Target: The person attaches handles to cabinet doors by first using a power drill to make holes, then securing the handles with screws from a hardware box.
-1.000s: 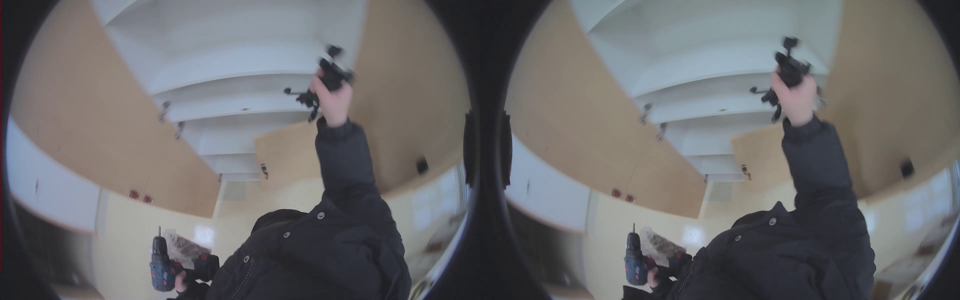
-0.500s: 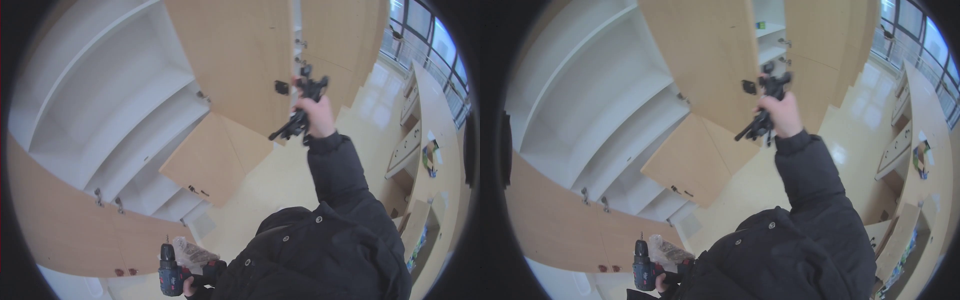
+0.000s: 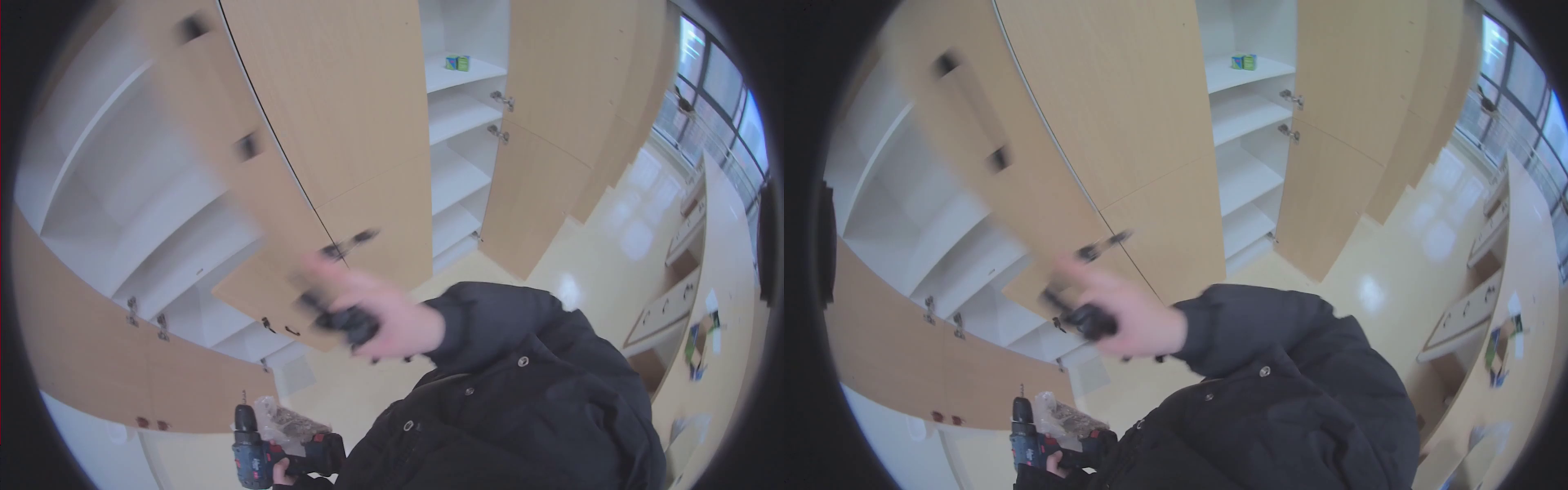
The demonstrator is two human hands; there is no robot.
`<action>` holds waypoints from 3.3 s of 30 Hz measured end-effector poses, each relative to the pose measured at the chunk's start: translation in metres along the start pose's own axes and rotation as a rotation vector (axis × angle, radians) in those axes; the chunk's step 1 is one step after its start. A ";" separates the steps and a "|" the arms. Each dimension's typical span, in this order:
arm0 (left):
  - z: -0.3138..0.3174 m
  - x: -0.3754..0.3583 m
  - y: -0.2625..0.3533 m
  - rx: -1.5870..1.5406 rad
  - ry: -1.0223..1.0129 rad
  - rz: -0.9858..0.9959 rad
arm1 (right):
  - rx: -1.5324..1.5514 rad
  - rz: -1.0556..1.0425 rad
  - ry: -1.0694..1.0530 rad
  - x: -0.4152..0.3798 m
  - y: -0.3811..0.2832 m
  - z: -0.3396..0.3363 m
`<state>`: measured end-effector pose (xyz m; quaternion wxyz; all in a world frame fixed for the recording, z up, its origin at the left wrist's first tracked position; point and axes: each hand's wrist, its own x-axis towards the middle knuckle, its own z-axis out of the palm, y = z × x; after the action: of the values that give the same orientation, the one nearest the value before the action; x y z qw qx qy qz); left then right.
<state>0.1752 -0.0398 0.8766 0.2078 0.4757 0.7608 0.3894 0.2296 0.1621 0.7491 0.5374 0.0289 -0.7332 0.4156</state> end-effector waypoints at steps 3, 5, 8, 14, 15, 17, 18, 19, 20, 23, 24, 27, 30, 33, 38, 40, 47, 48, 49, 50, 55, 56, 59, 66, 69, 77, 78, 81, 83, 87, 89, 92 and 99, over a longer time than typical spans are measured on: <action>0.036 0.012 0.015 -0.084 0.097 -0.069 | 0.202 0.032 -0.385 0.025 0.015 0.017; 0.047 0.030 -0.021 -0.137 0.175 -0.092 | 0.408 0.354 -0.468 0.040 0.030 0.019; 0.051 0.045 -0.121 -0.228 0.284 -0.126 | 0.649 0.722 -0.527 0.056 0.050 0.015; 0.083 0.029 -0.306 -0.345 0.354 -0.189 | 0.801 0.946 -0.025 0.066 0.076 -0.071; 0.087 0.024 -0.334 -0.370 0.346 -0.202 | 0.761 0.951 0.053 0.066 0.078 -0.096; 0.098 0.020 -0.379 -0.416 0.336 -0.224 | 0.360 0.838 0.184 0.068 0.084 -0.158; 0.117 0.058 -0.394 -0.439 0.337 -0.229 | 0.258 0.805 0.218 0.075 0.088 -0.191; 0.147 0.142 -0.394 -0.462 0.338 -0.233 | 0.142 0.685 0.334 0.082 0.090 -0.225; 0.161 0.227 -0.379 -0.481 0.338 -0.240 | 0.028 0.565 0.448 0.089 0.091 -0.260; 0.200 0.302 -0.336 -0.557 0.351 -0.264 | 0.170 0.361 0.789 0.125 0.100 -0.363; 0.213 0.307 -0.324 -0.584 0.362 -0.270 | 0.222 0.320 0.855 0.137 0.110 -0.394; 0.250 0.286 -0.290 -0.675 0.430 -0.290 | 0.216 0.638 0.614 0.175 0.154 -0.474; 0.304 0.269 -0.242 -0.787 0.540 -0.312 | 0.171 0.882 0.372 0.229 0.213 -0.538; 0.349 0.248 -0.185 -0.895 0.663 -0.333 | 0.073 1.085 0.171 0.277 0.263 -0.560; 0.400 0.267 -0.098 -1.006 0.876 -0.341 | -0.743 1.148 -0.411 0.320 0.328 -0.531; 0.409 0.265 -0.073 -1.012 0.957 -0.340 | -0.798 0.940 -0.640 0.336 0.436 -0.545; 0.407 0.234 -0.085 -1.195 0.595 -0.575 | -0.803 0.718 -0.887 0.312 0.661 -0.531; 0.400 0.223 -0.084 -0.936 0.579 -0.831 | -0.837 0.732 -0.899 0.312 0.642 -0.532; 0.397 0.216 -0.083 -0.760 0.574 -0.958 | -0.873 0.743 -0.910 0.312 0.611 -0.532; 0.392 0.207 -0.084 -0.574 0.565 -1.079 | -0.903 0.755 -0.920 0.310 0.579 -0.530; 0.382 0.188 -0.093 -0.425 0.517 -1.084 | -1.101 0.741 -0.916 0.311 0.521 -0.526; 0.378 0.184 -0.096 -0.410 0.503 -1.066 | -1.171 0.679 -0.884 0.307 0.501 -0.522; 0.370 0.180 -0.104 -0.378 0.485 -1.011 | -0.706 0.436 -0.445 0.296 0.396 -0.504; 0.376 0.217 -0.012 -1.081 0.910 -0.601 | 0.255 0.369 -0.017 0.212 0.246 -0.449; 0.374 0.200 -0.056 -0.891 0.975 -0.456 | 0.333 0.295 0.101 0.183 0.233 -0.436; 0.381 0.146 -0.075 -0.766 1.049 -0.321 | 0.274 -0.281 -0.367 0.111 0.176 -0.395; 0.387 0.139 -0.071 -0.769 1.072 -0.320 | 0.287 -0.302 -0.391 0.100 0.172 -0.384; 0.389 0.121 -0.069 -0.805 1.114 -0.326 | 0.283 -0.445 -0.421 0.080 0.153 -0.339; 0.396 0.106 -0.080 -0.803 1.154 -0.324 | 0.281 -0.574 -0.402 0.072 0.138 -0.312; 0.390 0.080 -0.067 -0.816 1.207 -0.344 | 0.392 -0.710 -0.325 0.050 0.108 -0.255; 0.389 0.068 -0.056 -0.815 1.222 -0.295 | 0.353 -0.767 -0.286 0.043 0.093 -0.235; 0.392 0.045 -0.044 -0.749 1.257 -0.291 | 0.235 -0.776 -0.304 0.040 0.078 -0.208; 0.389 0.032 -0.013 -0.522 1.380 -0.235 | 0.125 -0.709 -0.289 0.029 0.069 -0.174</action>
<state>0.4201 0.1389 0.6311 -0.1704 -0.0257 0.6472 0.7426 0.3164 0.3308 0.7461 0.5362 0.3716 -0.7190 0.2397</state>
